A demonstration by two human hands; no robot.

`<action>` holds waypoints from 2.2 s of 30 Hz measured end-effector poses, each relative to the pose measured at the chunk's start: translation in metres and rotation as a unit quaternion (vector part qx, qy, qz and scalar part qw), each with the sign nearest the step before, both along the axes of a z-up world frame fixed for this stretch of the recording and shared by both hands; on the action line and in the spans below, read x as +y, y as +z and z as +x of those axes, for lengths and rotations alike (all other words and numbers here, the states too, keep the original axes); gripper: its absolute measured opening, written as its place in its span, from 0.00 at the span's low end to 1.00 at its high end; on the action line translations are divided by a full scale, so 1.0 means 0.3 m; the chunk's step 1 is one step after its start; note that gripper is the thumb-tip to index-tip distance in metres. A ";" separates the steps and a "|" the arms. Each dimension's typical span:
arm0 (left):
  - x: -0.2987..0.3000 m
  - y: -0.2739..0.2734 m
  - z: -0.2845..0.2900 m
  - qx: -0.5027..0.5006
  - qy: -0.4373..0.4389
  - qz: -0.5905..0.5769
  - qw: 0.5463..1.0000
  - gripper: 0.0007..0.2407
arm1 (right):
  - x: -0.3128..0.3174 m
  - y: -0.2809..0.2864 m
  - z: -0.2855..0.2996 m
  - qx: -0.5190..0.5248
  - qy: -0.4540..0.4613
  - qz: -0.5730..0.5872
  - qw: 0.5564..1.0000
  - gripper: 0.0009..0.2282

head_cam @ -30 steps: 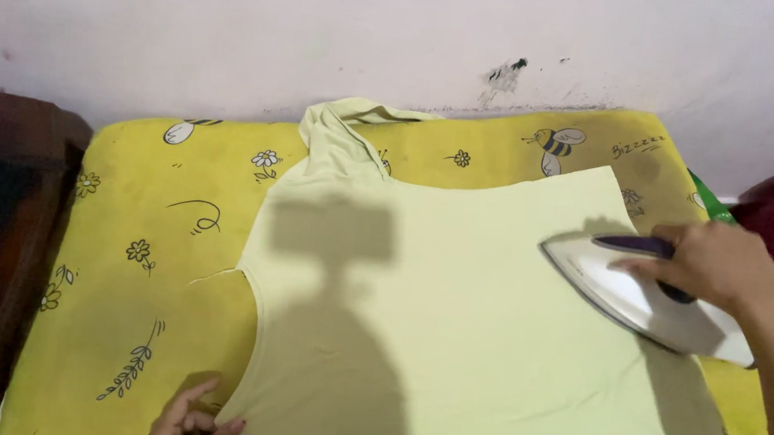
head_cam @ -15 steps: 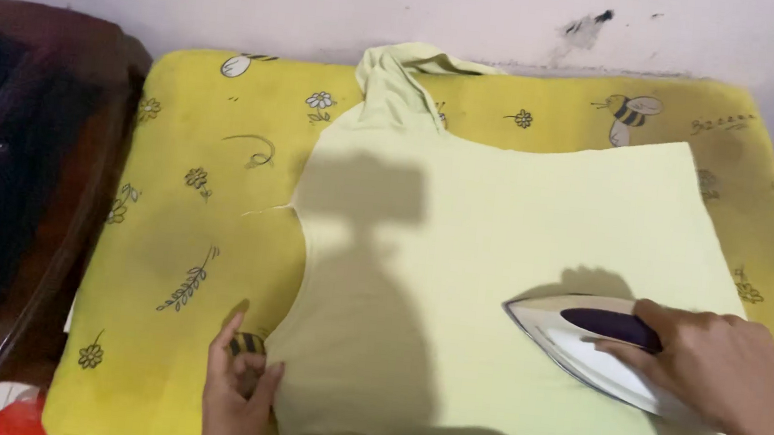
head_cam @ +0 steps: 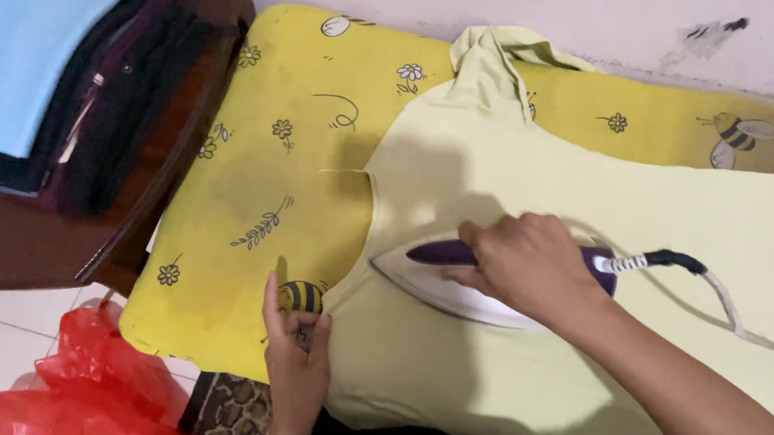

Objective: The person irons a light yellow t-shirt on a yellow patterned ironing board. They smooth the fabric, iron the front and back, fold the sleeves and body, and then flip the shirt to iron the folded edges before placing it aside.

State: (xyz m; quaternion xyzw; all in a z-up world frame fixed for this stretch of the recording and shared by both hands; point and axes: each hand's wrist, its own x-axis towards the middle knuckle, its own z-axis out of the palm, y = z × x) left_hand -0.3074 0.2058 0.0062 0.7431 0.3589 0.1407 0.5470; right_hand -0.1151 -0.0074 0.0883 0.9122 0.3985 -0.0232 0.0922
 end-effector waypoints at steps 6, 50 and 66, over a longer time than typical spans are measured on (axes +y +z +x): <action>0.002 -0.057 -0.009 -0.050 0.017 0.000 0.999 0.39 | 0.045 -0.019 -0.104 0.003 0.033 0.007 0.999 0.25; -0.125 -0.201 0.079 0.001 -0.330 0.549 0.768 0.39 | -0.135 -0.002 0.058 -0.015 -0.025 -0.021 0.999 0.28; -0.132 -0.259 0.087 0.020 -0.308 0.580 0.754 0.40 | -0.431 0.071 0.539 -0.033 -0.303 -0.138 0.943 0.32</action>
